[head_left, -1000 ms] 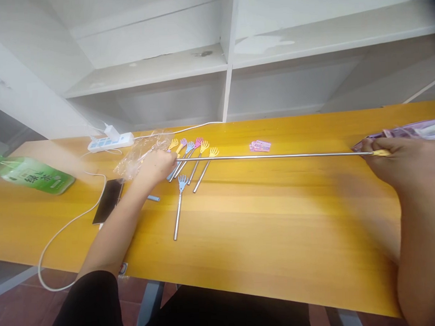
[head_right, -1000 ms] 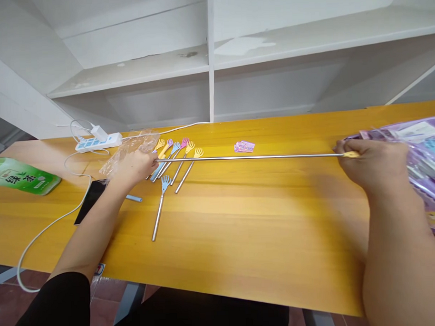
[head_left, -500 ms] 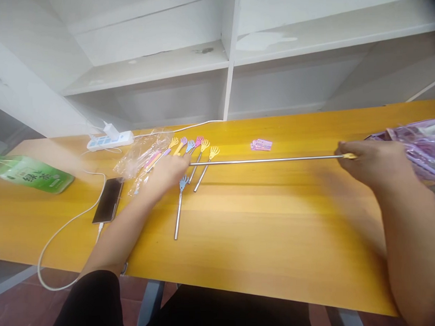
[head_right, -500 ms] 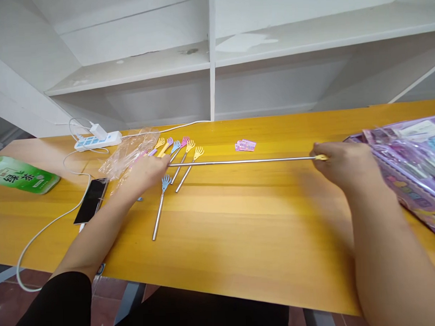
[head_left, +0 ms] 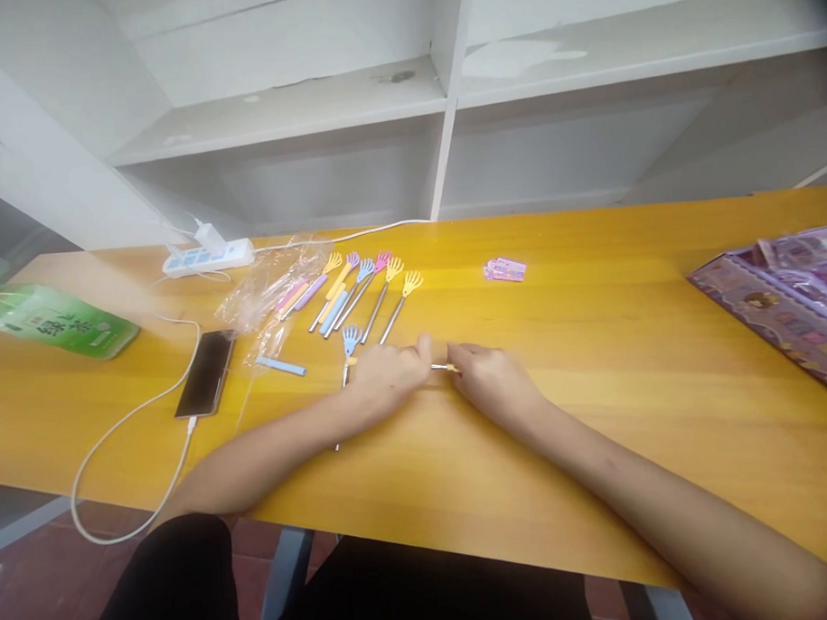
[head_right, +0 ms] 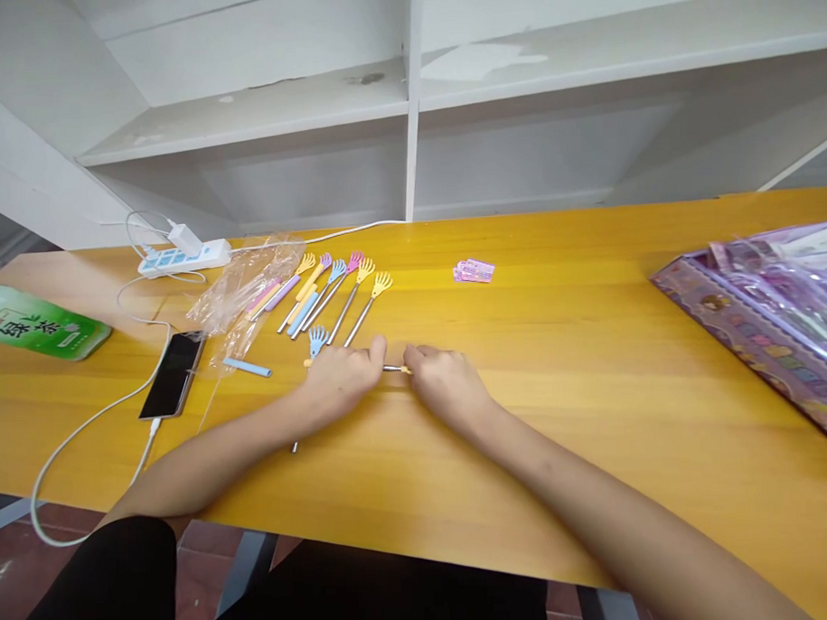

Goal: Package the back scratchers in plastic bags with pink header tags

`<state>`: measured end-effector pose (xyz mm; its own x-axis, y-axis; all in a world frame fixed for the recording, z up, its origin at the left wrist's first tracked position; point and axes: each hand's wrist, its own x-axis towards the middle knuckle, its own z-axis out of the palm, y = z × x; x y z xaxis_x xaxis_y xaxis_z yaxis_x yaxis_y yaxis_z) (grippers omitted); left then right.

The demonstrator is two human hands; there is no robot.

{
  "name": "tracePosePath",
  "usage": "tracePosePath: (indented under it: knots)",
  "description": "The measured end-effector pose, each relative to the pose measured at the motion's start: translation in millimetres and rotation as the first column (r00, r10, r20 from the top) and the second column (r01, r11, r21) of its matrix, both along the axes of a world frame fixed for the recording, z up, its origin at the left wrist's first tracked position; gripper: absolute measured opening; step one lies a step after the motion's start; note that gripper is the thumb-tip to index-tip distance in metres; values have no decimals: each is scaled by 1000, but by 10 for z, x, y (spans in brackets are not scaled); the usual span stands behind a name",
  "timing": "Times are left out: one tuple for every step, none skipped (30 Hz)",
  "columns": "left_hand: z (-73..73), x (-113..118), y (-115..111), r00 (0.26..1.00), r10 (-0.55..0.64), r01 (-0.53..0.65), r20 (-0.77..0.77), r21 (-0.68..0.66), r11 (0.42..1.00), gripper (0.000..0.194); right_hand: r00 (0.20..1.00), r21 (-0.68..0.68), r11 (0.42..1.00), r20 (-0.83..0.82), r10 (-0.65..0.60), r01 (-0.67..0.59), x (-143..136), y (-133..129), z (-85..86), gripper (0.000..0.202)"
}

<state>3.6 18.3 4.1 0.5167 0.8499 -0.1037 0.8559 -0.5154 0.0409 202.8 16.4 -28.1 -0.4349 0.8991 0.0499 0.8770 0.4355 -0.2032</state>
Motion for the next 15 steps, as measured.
tracePosePath:
  knots:
    - [-12,14,-21,1000,6,-6,-30,18,1000,22,1000,-26,1000,7,-7,7,-47,-36,-2,21]
    - [-17,20,-35,999,4,-2,-46,31,1000,20,1000,-46,999,18,-21,21,-69,-58,2,20]
    - [-16,19,-43,998,-1,4,-57,49,999,19,999,-58,998,31,-38,40,-72,-69,11,20]
    - [-11,13,-46,998,-14,19,-67,69,997,19,998,-67,996,43,-50,53,-63,-71,24,19]
    - [-6,3,-46,996,-36,43,-77,90,995,20,997,-72,995,52,-58,61,-46,-67,40,18]
    - [0,-9,-43,994,-64,74,-87,116,990,21,997,-76,995,56,-61,66,-25,-60,57,17]
    - [5,-22,-40,991,-95,108,-94,146,983,21,996,-78,995,57,-63,67,-4,-53,74,16]
    - [11,-35,-35,986,-133,149,-98,175,973,20,996,-74,995,55,-63,67,16,-47,91,16]
    - [16,-45,-30,979,-177,194,-101,198,961,20,996,-66,996,55,-64,67,33,-43,107,16]
    - [22,-53,-25,970,-219,236,-102,216,947,22,996,-53,996,57,-67,70,44,-43,120,16]
    - [29,-58,-18,961,-256,274,-105,223,935,23,995,-38,996,64,-73,75,49,-46,133,17]
    - [37,-61,-10,951,-287,305,-112,220,926,25,994,-22,997,74,-77,79,48,-52,143,19]
    - [47,-62,1,944,-307,326,-120,214,921,26,993,-7,997,84,-78,79,44,-56,153,20]
    - [60,-64,17,941,-315,336,-126,210,918,27,993,7,997,94,-78,77,43,-55,162,21]
    - [76,-72,42,941,-313,334,-129,208,919,28,992,20,997,100,-76,75,52,-44,171,23]
